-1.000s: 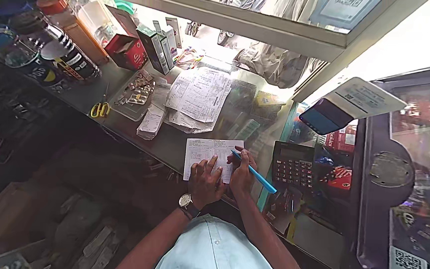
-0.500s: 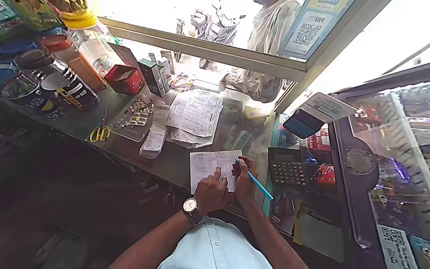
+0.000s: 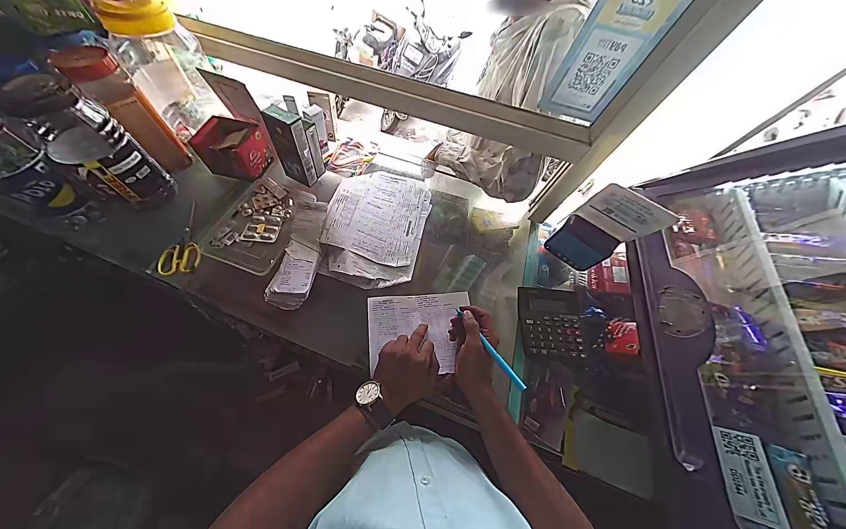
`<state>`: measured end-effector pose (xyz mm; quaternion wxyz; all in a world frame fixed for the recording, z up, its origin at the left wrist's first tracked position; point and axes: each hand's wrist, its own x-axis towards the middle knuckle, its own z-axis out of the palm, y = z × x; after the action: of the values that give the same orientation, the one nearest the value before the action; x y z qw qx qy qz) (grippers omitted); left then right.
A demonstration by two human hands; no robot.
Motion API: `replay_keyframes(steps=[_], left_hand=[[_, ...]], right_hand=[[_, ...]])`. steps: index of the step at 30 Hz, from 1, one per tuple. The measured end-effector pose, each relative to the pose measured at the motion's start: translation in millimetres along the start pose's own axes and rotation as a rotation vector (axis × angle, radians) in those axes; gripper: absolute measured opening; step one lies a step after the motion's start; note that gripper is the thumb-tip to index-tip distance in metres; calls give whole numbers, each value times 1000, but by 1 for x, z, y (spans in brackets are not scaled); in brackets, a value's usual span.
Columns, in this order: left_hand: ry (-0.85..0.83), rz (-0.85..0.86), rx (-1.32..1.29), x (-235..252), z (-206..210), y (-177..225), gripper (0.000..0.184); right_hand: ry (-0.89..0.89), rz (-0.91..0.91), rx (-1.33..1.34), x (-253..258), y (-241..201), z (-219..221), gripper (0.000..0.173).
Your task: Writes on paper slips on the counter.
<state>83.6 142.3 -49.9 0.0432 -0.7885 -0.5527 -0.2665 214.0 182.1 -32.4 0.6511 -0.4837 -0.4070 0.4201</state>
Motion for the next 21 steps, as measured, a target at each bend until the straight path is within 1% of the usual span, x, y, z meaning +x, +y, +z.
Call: replay_keyframes(steps=[4,9,12,17,21], left_hand=[[63,-10,23,-4,6,-1,26],[77,-54,-23,-5,7,-1,26],[100,-50,-17,-2,8,-2,25],[121,-47,-4,-4,11,-3,23],[127,-43,14,-4,12,-2,24]], right_hand=[[-7,-2,-3,-1,0,-1,22],[-53,1,-7,-2,0,-3,26],[-56,-27,-17,-1,-1,-3,26],[-34,3,-73,-3,-4,-1,24],[-43,-2,-61,-3,-2,1,22]])
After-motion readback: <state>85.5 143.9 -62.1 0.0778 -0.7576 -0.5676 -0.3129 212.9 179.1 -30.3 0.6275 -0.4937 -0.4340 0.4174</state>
